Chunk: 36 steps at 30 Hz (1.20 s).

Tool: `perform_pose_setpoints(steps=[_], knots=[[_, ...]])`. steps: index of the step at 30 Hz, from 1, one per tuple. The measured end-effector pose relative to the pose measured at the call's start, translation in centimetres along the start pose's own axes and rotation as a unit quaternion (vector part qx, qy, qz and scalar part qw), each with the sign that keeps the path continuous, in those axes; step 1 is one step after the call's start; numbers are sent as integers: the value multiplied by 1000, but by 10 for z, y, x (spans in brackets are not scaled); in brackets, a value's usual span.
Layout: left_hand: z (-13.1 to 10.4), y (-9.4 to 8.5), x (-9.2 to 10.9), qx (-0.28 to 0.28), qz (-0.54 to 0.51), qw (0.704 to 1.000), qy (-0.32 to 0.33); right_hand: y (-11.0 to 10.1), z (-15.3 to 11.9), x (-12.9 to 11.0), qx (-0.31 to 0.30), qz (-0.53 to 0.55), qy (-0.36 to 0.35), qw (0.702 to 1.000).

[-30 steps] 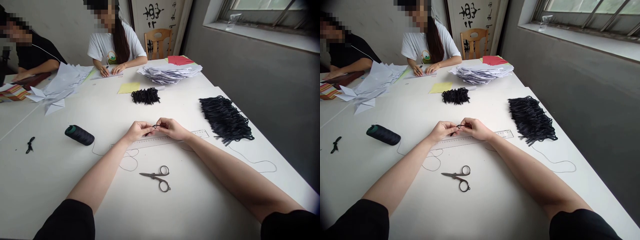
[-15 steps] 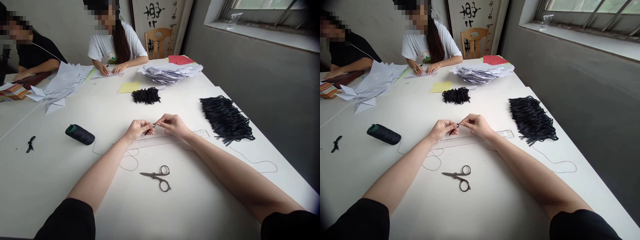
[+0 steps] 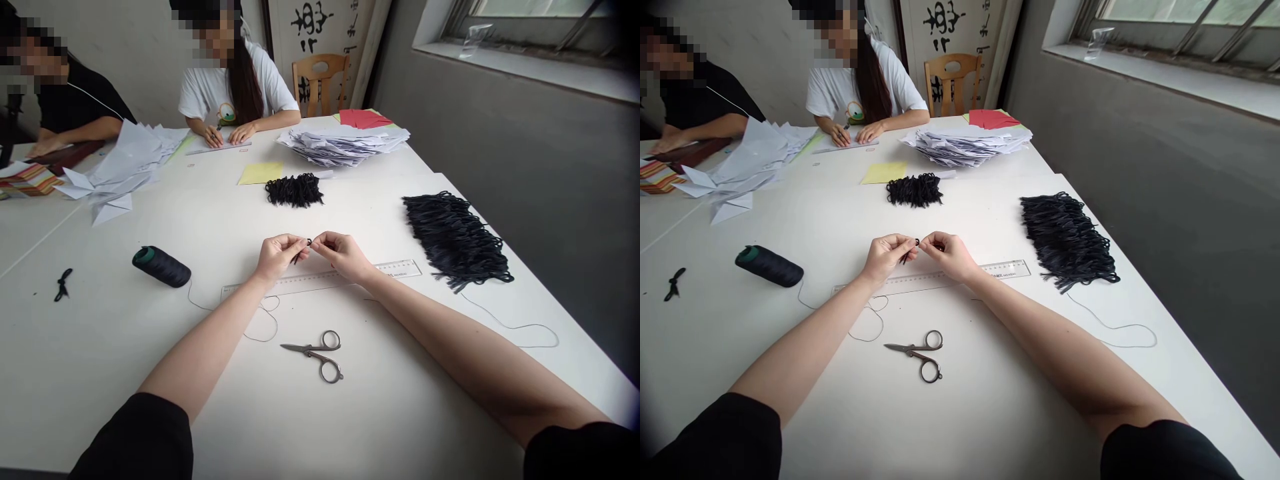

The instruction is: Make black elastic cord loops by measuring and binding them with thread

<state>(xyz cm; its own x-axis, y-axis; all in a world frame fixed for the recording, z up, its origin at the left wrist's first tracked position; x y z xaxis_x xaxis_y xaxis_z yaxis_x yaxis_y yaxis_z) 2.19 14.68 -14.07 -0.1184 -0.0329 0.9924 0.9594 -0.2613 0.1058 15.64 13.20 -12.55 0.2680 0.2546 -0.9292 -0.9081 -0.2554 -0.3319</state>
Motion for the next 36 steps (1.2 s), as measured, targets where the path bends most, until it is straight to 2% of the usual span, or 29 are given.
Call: perform_pose_setpoints(steps=[4, 7, 9, 12, 14, 17, 26, 36], knots=[[-1, 0, -4, 7, -2, 1000, 0, 1, -1, -1, 14, -20, -9, 1000], [0, -2, -5, 14, -2, 1000, 3, -5, -6, -6, 71, -61, -27, 995], [0, -4, -5, 19, 0, 1000, 6, -12, -13, -18, 141, -139, -79, 977], [0, -4, -5, 18, 5, 1000, 7, -9, -27, -42, 206, -265, -184, 924], [0, -2, -5, 13, 9, 1000, 7, -3, -31, -50, 213, -306, -221, 901], [-1, 0, -5, 7, 12, 1000, 9, 0, -32, -50, 216, -342, -220, 888], [-2, 5, -5, -15, 15, 1000, 10, -2, -23, -35, 197, -333, -164, 907], [-3, 6, -3, -16, 18, 1000, 16, 2, -25, -41, 172, -366, -194, 894]])
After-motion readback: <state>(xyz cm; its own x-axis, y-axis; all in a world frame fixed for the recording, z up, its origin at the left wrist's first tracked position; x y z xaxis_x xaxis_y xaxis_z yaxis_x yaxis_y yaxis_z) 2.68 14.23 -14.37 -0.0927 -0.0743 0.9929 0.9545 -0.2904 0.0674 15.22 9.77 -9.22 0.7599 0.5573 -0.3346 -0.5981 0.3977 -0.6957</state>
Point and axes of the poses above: each hand's wrist, its own z-axis towards the middle knuckle, its own y-axis out of the palm, x = y × z, the point moved 9 cm from there along z, towards the middle knuckle, and after that the axes turned 4 degrees about -x, right-handed, at the moved point
